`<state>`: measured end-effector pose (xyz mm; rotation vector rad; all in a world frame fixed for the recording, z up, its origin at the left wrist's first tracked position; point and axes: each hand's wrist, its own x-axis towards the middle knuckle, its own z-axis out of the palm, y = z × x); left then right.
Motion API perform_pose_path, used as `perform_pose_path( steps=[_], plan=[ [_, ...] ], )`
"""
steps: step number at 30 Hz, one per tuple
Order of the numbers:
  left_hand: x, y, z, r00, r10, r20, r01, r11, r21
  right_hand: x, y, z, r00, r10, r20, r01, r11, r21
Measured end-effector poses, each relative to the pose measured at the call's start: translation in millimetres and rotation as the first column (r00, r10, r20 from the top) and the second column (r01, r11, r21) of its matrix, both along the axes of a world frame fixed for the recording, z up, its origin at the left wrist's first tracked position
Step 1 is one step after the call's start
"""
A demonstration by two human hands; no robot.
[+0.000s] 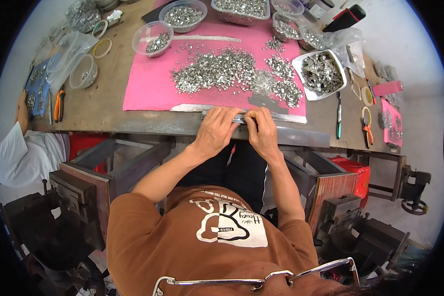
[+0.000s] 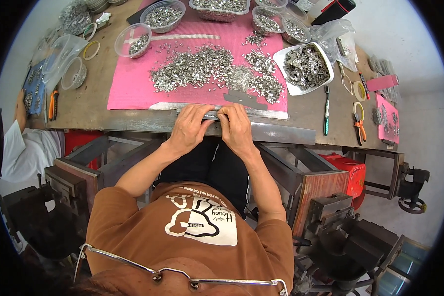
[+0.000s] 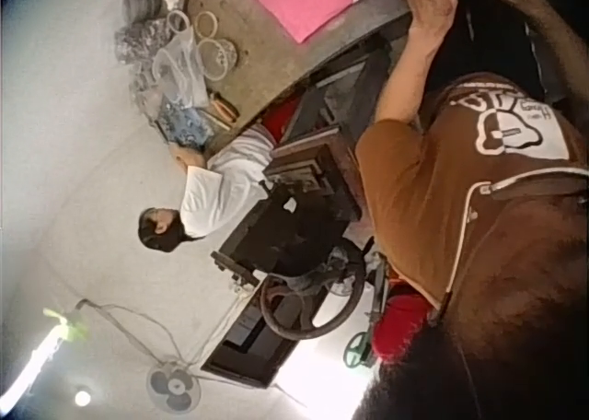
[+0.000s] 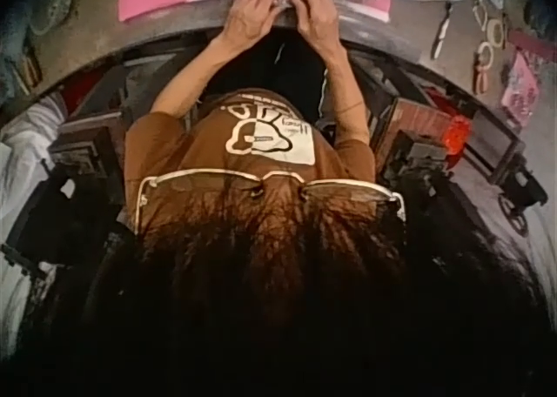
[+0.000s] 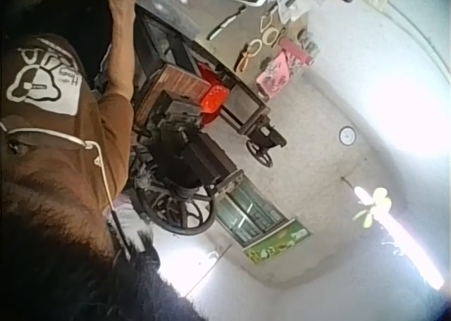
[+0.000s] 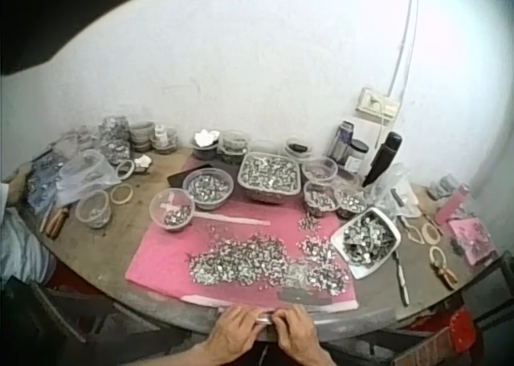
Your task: Manually assembling small metal pieces into a larger component using a workbench fixture.
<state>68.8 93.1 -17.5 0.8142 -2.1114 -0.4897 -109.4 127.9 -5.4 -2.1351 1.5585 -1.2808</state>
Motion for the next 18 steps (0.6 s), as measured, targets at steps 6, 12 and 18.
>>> perform_pose_path(
  steps=[6,12,18],
  plan=[
    [-3.5,-4.3,2.9,1.000,-0.015,-0.015,0.015,1.000,-0.001,-1.3,-0.5,3.3,0.997,-0.031,-0.064,0.027,0.997,-0.069],
    [0.9,4.2,0.7,1.000,-0.012,-0.002,0.012,1.000,-0.004,-0.8,11.7,5.1,0.964,-0.035,-0.262,-0.011,0.985,-0.173],
    [2.7,4.6,1.1,1.000,-0.012,0.001,0.012,0.999,-0.031,-26.5,-1.9,20.7,0.978,0.079,-0.193,-0.046,0.985,0.169]
  ],
)
